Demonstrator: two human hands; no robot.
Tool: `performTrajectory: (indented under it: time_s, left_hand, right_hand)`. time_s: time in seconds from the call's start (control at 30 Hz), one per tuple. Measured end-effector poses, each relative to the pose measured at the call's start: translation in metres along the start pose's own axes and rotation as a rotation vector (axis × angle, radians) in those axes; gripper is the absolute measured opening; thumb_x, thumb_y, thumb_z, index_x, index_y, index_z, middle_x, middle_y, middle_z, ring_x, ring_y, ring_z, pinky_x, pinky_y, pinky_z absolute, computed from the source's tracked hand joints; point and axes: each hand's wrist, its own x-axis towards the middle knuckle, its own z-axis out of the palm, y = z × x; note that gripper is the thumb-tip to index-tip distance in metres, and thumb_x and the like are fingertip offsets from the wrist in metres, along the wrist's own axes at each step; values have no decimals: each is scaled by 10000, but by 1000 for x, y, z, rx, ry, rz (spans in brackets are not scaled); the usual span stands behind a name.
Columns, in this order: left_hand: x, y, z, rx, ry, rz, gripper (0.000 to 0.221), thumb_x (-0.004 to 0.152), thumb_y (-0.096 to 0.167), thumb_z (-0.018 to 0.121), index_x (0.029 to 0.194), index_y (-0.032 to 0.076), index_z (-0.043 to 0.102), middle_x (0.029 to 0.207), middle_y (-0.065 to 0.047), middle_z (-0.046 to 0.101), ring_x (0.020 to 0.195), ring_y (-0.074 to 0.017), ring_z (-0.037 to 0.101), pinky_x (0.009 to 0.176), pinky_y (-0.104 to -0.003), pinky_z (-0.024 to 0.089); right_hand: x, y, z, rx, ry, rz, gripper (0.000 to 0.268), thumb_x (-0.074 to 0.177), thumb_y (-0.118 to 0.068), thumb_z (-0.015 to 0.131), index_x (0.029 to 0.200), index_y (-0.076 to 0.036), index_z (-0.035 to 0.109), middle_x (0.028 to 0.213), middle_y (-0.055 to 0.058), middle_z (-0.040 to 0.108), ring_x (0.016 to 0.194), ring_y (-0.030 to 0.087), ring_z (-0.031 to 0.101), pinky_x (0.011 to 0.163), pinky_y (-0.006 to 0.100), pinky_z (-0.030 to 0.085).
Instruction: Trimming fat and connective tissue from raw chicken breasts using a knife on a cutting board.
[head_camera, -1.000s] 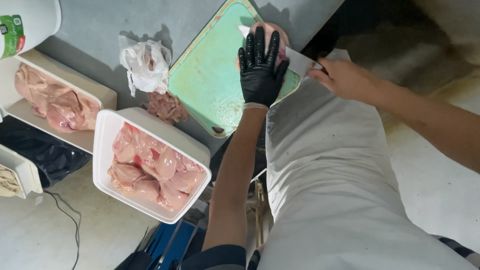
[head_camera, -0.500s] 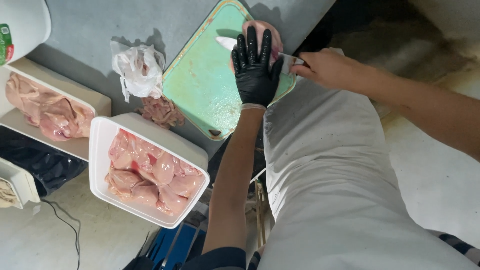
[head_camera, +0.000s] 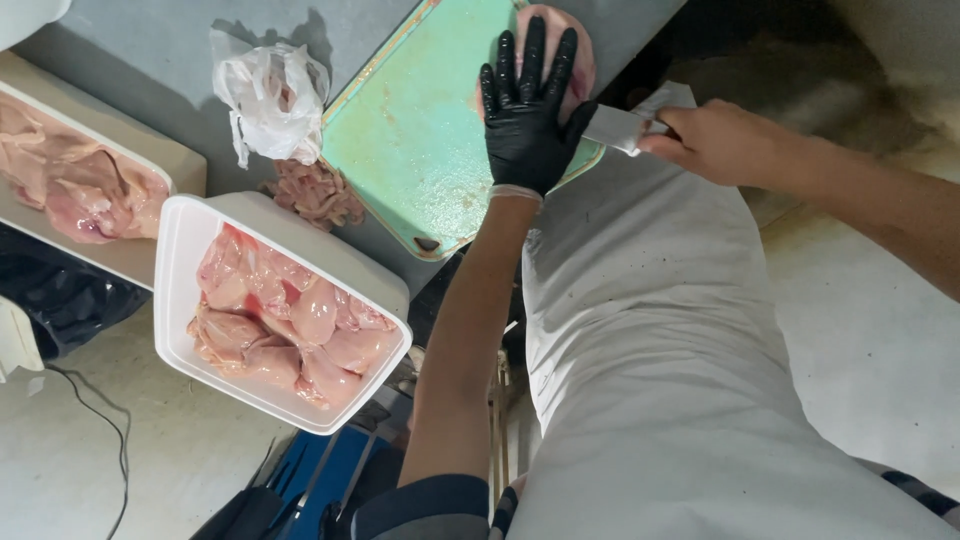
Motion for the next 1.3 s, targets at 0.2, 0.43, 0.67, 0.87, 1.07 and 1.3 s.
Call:
performTrajectory:
  time_s: [0.2,0.43,0.67,0.87,1.07,1.3]
  left_hand:
    - [-1,-7,6,-84,34,10,922,1003,824,723,1687,349,326,1778,-69,128,1664,-430,220,1365,-604,258]
    - [0,-1,1,-75,66,60,932,975,786,758,1677,358,319,1772,-83,216,1651,-474,250,1373,-605,269]
    - [2,2,-12,-62,119,33,944,917,875,681,1648,368,363,1767,-27,283,1632,-430,378,1342,-618,347]
    - [4,10,-18,105,63,17,1009,883,996,693,1637,416,358,1749,12,308,1626,-379,385,1340,-591,316]
    - [-2,3,-40,251,43,-102,1039,873,1195,478,1639,526,265,1771,124,259,1654,-265,455,1342,-489,385]
    - [-3,14,-26,208,168,-55,955,941,1104,587,1619,504,285,1741,119,323,1609,-230,522,1313,-466,454]
  right_hand:
    - [43,-31,6,90,6,-55,493,1119,-526,430,1068,-63,593,816,150,699,730,353,674,627,474,460]
    - [8,-31,8,134,-15,-13,466,1135,-449,480,854,-80,533,653,98,587,575,246,545,568,400,371]
    - [-5,0,23,14,-48,97,514,1057,-573,427,969,-91,583,789,172,745,767,395,692,690,468,450]
    - [29,-13,36,-94,73,-40,443,1048,-515,517,1052,-84,620,878,214,768,840,476,717,706,543,487]
    - [40,-27,50,-42,48,19,461,1121,-448,480,1073,-37,684,994,222,782,994,428,742,869,506,509]
    - [-18,-53,55,-29,-69,441,539,1183,-401,429,1222,26,755,1115,264,773,1011,398,740,922,485,514]
